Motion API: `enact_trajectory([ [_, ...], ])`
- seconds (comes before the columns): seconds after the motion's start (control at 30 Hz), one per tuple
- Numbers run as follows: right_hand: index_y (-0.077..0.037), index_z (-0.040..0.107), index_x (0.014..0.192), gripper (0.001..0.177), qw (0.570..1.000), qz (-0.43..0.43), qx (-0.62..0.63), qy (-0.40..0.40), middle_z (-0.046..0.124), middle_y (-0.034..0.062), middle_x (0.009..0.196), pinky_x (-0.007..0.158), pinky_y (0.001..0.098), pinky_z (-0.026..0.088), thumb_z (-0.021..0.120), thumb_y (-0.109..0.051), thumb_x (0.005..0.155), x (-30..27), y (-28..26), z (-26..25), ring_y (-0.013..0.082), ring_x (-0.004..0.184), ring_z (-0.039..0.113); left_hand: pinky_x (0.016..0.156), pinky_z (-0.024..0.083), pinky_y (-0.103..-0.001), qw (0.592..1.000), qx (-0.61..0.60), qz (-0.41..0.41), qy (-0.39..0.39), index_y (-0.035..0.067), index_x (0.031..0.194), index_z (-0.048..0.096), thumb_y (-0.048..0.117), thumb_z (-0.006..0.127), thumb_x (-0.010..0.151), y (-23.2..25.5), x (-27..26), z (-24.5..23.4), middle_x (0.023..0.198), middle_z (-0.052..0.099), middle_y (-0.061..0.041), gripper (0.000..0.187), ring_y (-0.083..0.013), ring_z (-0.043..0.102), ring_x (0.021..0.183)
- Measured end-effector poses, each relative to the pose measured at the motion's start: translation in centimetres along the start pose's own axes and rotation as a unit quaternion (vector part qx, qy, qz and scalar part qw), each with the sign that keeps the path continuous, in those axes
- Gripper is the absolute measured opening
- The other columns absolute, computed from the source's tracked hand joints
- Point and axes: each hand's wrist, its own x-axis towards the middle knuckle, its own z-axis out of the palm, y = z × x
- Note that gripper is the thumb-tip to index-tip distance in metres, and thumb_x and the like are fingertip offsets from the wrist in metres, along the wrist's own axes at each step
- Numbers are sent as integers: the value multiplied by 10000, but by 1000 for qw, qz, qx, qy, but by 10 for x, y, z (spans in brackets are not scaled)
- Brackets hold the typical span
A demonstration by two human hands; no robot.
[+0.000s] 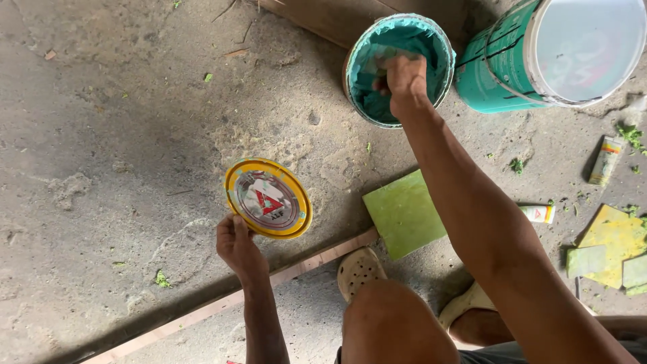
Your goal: Mixing and applying green putty onto a small square board using a hand-held scraper
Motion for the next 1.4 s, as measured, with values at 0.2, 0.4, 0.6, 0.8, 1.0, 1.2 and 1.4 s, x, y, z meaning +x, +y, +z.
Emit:
enact_trajectory([
  [0.2,14,704,965,73,992,-43,65,-101,702,74,730,452,235,479,658,-43,970,-8,2,-21,159,480,635,660,551,-224,999,15,-27,10,16,1059,622,78,557,1026,6,-10,17,908,630,-57,95,-91,576,715],
  [0.4,59,667,1102,182,974,-32,159,-155,679,113,830,508,270,479,641,-61,967,-14,3,-37,184,530,632,652,537,-229,999,32,-13,3,3,1104,604,71,535,1038,16,-17,22,952,640,-73,117,-96,575,728],
  [0.6,3,635,1038,72,964,5,214,-160,628,116,903,520,272,505,612,-55,1002,-33,1,-52,190,595,584,635,559,-228,999,34,26,22,20,1068,608,87,553,1042,23,-22,12,911,621,-56,90,-102,584,702],
  [0.8,75,680,1131,192,952,-7,245,-181,685,146,960,532,275,507,584,-19,994,-102,-7,-108,175,578,583,775,563,-270,998,29,58,19,-1,1110,595,94,522,1046,34,-36,3,1007,617,-69,135,-129,589,855],
  [1.0,-117,502,786,238,928,-96,182,-312,539,55,948,1086,476,568,499,-22,1004,-132,78,-223,184,934,562,759,565,-220,998,-24,49,7,16,1096,583,131,524,1065,23,-32,16,994,641,-68,133,-103,626,839],
  [1.2,-67,727,995,113,977,-35,158,-142,655,54,845,924,387,482,629,-116,969,-139,178,-289,203,827,624,1077,288,-719,995,-60,59,54,74,1256,599,175,759,1007,4,-4,85,1301,528,-150,312,-372,441,1240],
  [1.4,-56,737,973,127,939,9,284,-195,735,163,938,947,479,476,614,-91,971,-130,230,-317,320,897,690,802,612,-496,963,7,238,-123,41,991,669,28,692,953,15,54,224,939,662,-151,47,-279,699,902],
])
